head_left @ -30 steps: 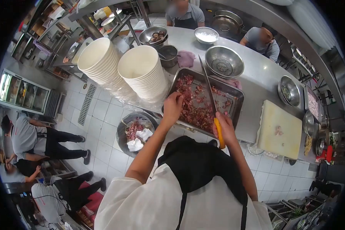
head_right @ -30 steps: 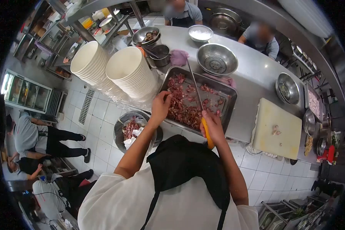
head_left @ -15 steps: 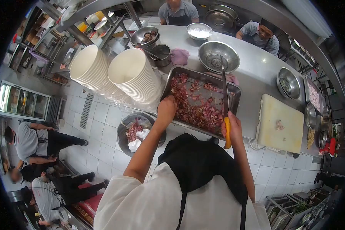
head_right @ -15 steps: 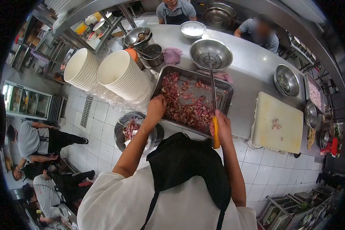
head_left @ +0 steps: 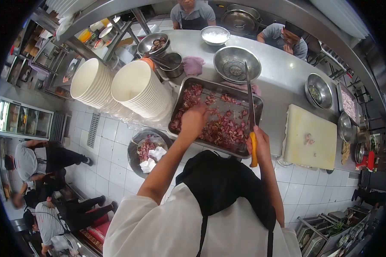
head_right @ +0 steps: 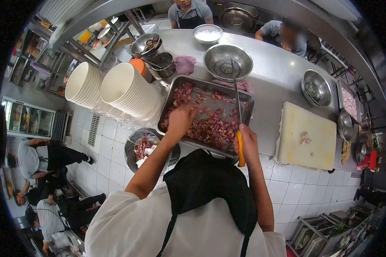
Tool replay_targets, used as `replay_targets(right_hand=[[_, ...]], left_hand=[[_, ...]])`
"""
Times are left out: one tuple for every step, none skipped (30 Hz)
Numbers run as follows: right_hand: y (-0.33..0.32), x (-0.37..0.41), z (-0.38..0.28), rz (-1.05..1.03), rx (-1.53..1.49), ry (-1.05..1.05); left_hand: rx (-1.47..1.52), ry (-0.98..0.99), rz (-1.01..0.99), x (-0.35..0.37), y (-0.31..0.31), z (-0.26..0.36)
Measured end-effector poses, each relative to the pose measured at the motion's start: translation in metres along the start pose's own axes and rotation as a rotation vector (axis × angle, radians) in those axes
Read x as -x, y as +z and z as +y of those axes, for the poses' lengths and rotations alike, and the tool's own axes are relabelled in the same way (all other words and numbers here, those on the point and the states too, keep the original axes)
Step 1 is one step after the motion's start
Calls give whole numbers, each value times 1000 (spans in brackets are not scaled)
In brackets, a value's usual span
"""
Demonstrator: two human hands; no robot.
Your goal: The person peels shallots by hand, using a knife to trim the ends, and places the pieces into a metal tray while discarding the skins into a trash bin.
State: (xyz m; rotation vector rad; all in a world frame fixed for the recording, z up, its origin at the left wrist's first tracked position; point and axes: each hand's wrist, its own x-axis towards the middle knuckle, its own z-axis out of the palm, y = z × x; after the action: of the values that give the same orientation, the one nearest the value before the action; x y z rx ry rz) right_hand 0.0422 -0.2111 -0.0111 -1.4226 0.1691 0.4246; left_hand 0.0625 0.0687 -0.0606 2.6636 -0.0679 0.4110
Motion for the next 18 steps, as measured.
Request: replay_targets(right_hand=[[-1, -1, 0, 3, 5, -1], [-2, -2, -1, 7, 10, -4], [-2, -1, -3, 8, 8, -4], [-1, 0, -6, 9, 7, -4], [-1, 1, -9, 11, 6, -5], [-2, 1, -10, 6, -3, -1], [-4, 1, -10, 1, -11, 5], [-6, 1, -10, -6, -21, 10], [-8, 1, -10, -30, -9, -1], [-10, -1, -8, -31, -9, 6], [-11, -2, -6, -31, -12, 15], [-10, -2, -4, -31, -17, 25], [-8, -2, -5, -24, -7, 28], [-4, -3, -6, -18, 4, 31], [-1, -3, -7, -12, 17, 33], [0, -4, -8, -30, 21, 31], [2, -5, -8, -48, 26, 29], [4, -6, -9, -67, 32, 28]], left_hand=[[28, 75, -45, -9, 13, 7], [57, 152, -89, -18, 25, 14], [83, 266, -68, -27, 37, 24], [110, 381, -45, -34, 47, 34], [136, 497, -21, -42, 56, 41], [81, 489, -127, -47, 66, 43], [27, 479, -233, -50, 77, 43], [-30, 467, -338, -53, 87, 42], [-7, 467, -333, -58, 88, 40], [14, 468, -329, -63, 88, 34], [34, 468, -327, -65, 88, 29], [43, 426, -355, -63, 94, 21], [52, 384, -382, -60, 99, 13], [61, 339, -408, -57, 104, 5], [56, 344, -413, -55, 100, 5], [52, 349, -418, -51, 90, 7], [48, 351, -422, -46, 81, 10], [123, 300, -312, -42, 71, 15]])
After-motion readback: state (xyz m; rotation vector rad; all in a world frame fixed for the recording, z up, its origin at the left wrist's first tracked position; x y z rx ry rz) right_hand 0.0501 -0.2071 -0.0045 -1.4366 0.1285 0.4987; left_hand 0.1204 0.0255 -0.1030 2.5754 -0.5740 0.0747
